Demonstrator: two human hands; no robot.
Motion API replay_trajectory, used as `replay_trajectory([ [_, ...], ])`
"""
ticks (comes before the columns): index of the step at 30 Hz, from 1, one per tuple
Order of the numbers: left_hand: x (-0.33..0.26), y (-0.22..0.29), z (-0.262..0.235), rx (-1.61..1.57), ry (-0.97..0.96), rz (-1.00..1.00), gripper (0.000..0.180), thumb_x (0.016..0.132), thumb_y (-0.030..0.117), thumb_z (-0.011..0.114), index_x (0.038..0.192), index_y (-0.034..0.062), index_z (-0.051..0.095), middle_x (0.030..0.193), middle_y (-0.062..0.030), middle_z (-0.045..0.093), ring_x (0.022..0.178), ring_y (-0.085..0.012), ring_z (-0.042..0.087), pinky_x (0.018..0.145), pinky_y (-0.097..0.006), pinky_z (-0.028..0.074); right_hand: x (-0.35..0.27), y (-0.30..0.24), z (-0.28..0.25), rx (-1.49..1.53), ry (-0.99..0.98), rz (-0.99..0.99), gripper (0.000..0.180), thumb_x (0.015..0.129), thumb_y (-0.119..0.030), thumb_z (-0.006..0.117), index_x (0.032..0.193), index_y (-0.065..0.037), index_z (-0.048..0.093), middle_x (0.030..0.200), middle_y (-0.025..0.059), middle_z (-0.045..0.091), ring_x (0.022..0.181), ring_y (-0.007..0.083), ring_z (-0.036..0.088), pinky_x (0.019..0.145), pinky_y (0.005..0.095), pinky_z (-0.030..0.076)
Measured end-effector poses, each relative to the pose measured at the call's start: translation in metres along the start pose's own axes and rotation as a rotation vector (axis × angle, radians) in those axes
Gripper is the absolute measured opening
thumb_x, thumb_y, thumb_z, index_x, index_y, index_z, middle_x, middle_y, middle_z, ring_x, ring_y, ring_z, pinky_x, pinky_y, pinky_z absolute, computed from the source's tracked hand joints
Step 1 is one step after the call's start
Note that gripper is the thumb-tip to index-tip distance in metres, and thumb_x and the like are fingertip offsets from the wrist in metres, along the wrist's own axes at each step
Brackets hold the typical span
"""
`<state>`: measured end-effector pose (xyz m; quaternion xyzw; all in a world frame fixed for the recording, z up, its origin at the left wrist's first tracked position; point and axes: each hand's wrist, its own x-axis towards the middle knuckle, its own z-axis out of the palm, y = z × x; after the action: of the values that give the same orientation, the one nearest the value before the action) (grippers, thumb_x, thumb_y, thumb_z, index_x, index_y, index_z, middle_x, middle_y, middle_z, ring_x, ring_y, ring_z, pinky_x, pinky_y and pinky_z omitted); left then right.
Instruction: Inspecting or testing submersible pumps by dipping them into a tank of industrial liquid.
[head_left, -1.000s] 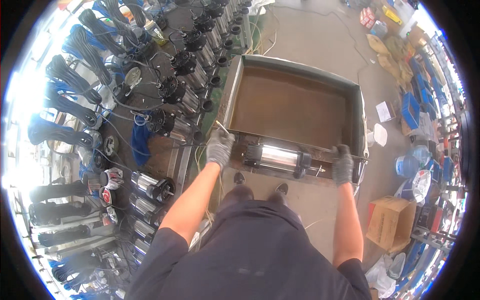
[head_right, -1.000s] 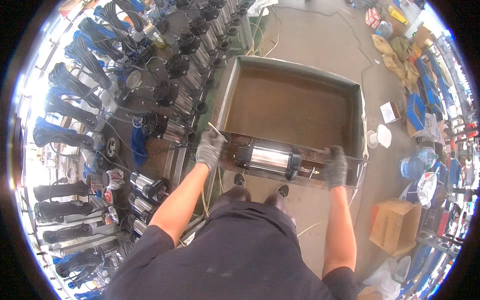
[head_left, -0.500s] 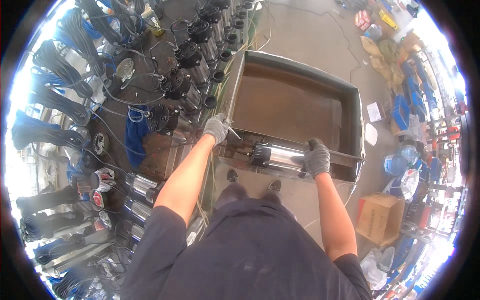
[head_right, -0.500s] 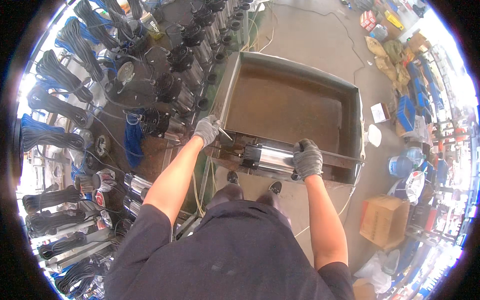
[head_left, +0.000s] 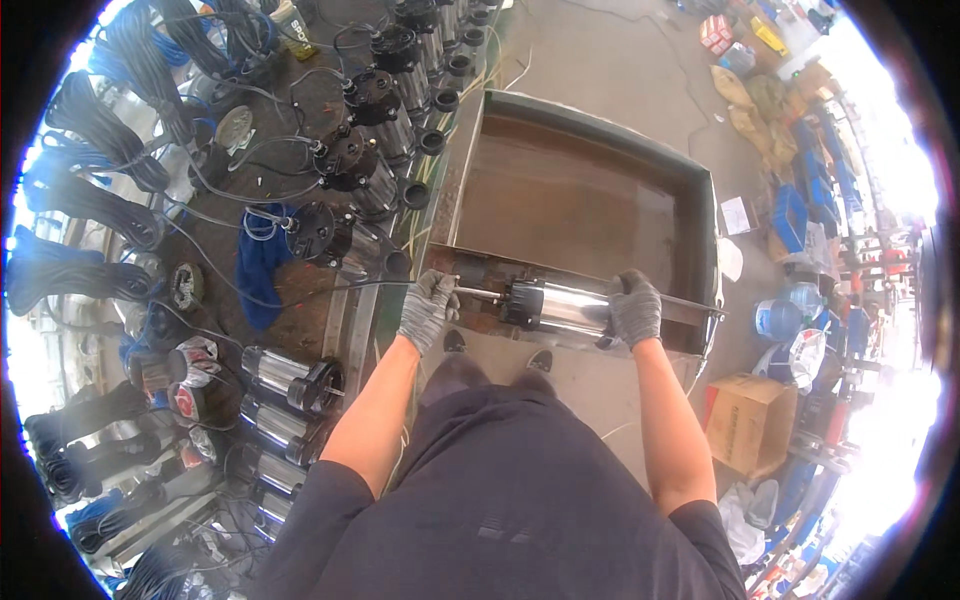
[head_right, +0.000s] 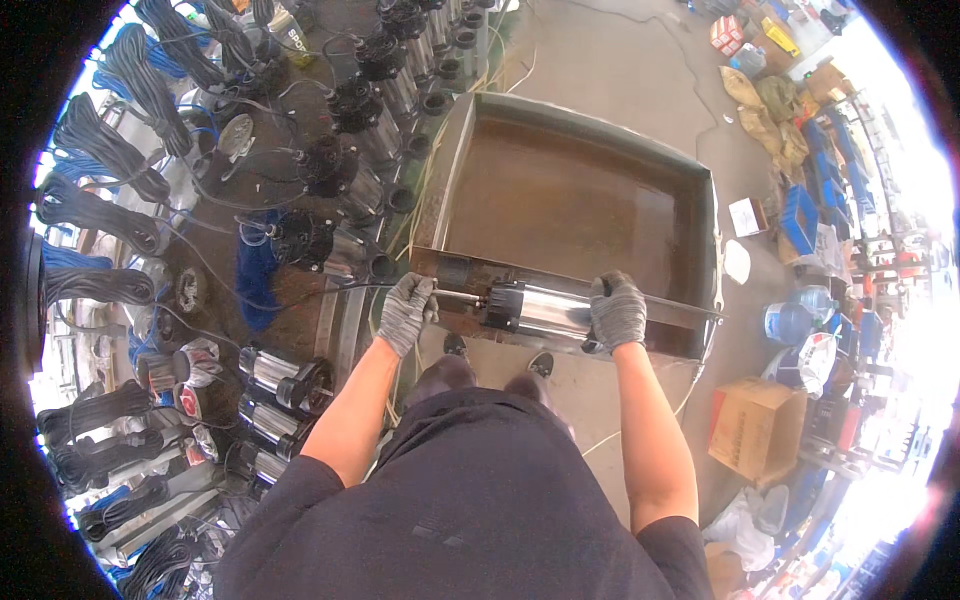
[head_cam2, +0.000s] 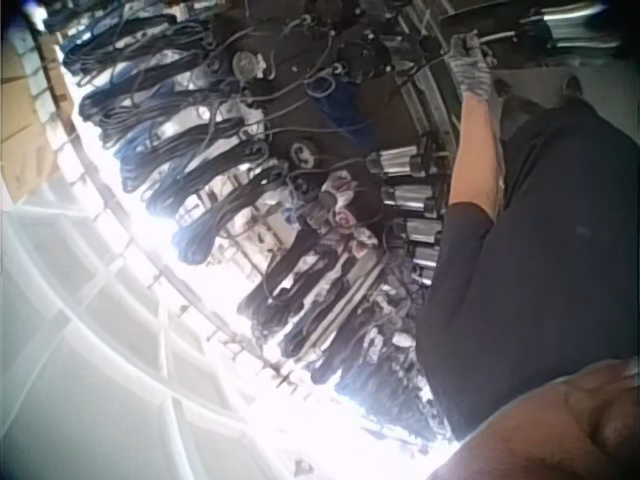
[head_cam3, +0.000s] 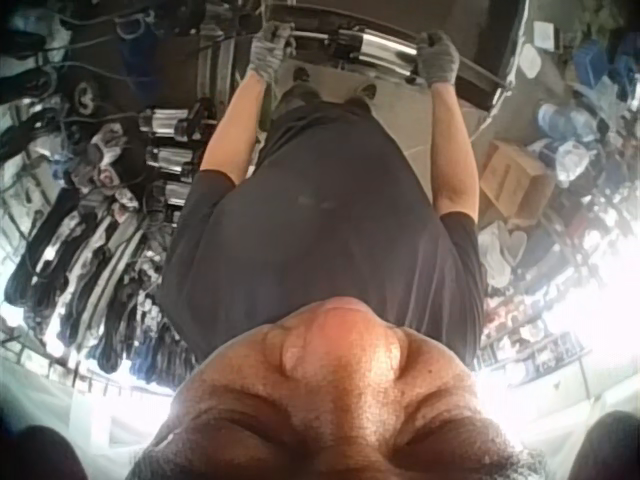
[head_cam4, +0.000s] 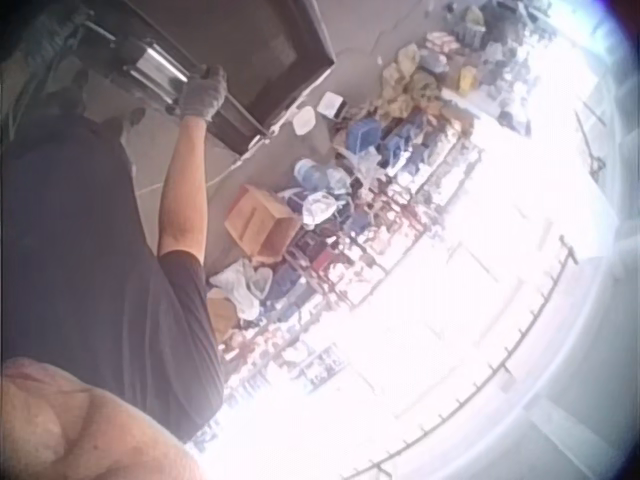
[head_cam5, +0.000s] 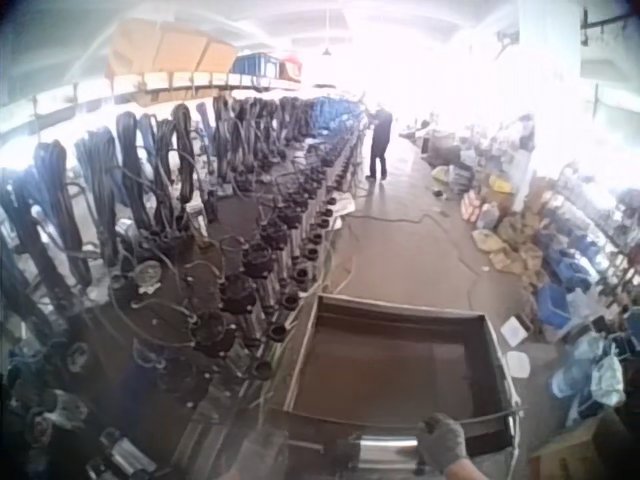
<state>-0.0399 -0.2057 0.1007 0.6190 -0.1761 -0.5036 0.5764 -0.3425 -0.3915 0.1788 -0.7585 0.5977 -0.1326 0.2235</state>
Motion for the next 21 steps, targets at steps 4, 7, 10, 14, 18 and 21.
replay_trajectory([
  [4, 0.007, -0.006, -0.001, -0.006, 0.011, -0.053, 0.023, 0.105, 0.031, 0.064, 0.095, 0.0098, 0.062, 0.066, 0.0009, 0.06, 0.049, -0.0062, 0.05, 0.049, -0.024, 0.046, 0.001, 0.005, 0.003, -0.016, 0.026, -0.013, 0.025, 0.093, -0.023, 0.064, 0.101, 0.0, 0.071, 0.097, 0.022, 0.073, 0.091, 0.0389, 0.071, 0.085, 0.0439, 0.054],
  [7, 0.015, -0.01, -0.01, -0.037, -0.003, -0.182, 0.023, 0.106, 0.03, 0.062, 0.096, 0.0094, 0.063, 0.065, 0.0, 0.061, 0.048, -0.0079, 0.052, 0.049, -0.026, 0.047, 0.002, 0.008, 0.006, -0.041, 0.04, -0.021, 0.025, 0.093, -0.023, 0.064, 0.1, -0.001, 0.072, 0.096, 0.0213, 0.073, 0.091, 0.0378, 0.071, 0.085, 0.0431, 0.054],
  [10, 0.024, -0.015, -0.016, -0.048, -0.095, -0.394, 0.024, 0.107, 0.029, 0.059, 0.096, 0.0082, 0.064, 0.068, -0.002, 0.064, 0.049, -0.0097, 0.055, 0.049, -0.029, 0.049, 0.003, 0.01, 0.006, -0.002, 0.015, 0.007, 0.023, 0.094, -0.025, 0.064, 0.096, -0.003, 0.071, 0.095, 0.0201, 0.071, 0.092, 0.0398, 0.069, 0.085, 0.0465, 0.053],
  [14, 0.024, -0.017, -0.013, -0.174, -0.144, -0.38, 0.025, 0.108, 0.031, 0.058, 0.107, 0.0071, 0.068, 0.073, -0.0064, 0.069, 0.052, -0.0123, 0.059, 0.054, -0.031, 0.053, 0.004, 0.01, 0.006, 0.023, -0.008, -0.001, 0.023, 0.094, -0.025, 0.064, 0.096, -0.004, 0.071, 0.094, 0.0201, 0.071, 0.093, 0.0399, 0.069, 0.085, 0.0465, 0.053],
  [18, 0.016, -0.007, -0.012, -0.217, -0.234, -0.288, 0.03, 0.107, 0.031, 0.059, 0.123, 0.0073, 0.067, 0.081, -0.0084, 0.072, 0.062, -0.0125, 0.065, 0.065, -0.03, 0.057, 0.006, 0.01, 0.004, -0.023, -0.036, 0.012, 0.024, 0.093, -0.023, 0.065, 0.101, -0.001, 0.072, 0.096, 0.0211, 0.073, 0.091, 0.0372, 0.071, 0.083, 0.0433, 0.054],
  [21, 0.012, 0.0, -0.015, -0.187, -0.363, -0.184, 0.031, 0.105, 0.028, 0.063, 0.126, 0.0059, 0.064, 0.09, -0.0088, 0.073, 0.077, -0.0133, 0.068, 0.071, -0.03, 0.057, 0.005, 0.008, 0.003, -0.013, -0.042, 0.007, 0.024, 0.093, -0.025, 0.064, 0.098, -0.003, 0.071, 0.097, 0.0207, 0.073, 0.092, 0.0385, 0.07, 0.084, 0.0452, 0.054],
])
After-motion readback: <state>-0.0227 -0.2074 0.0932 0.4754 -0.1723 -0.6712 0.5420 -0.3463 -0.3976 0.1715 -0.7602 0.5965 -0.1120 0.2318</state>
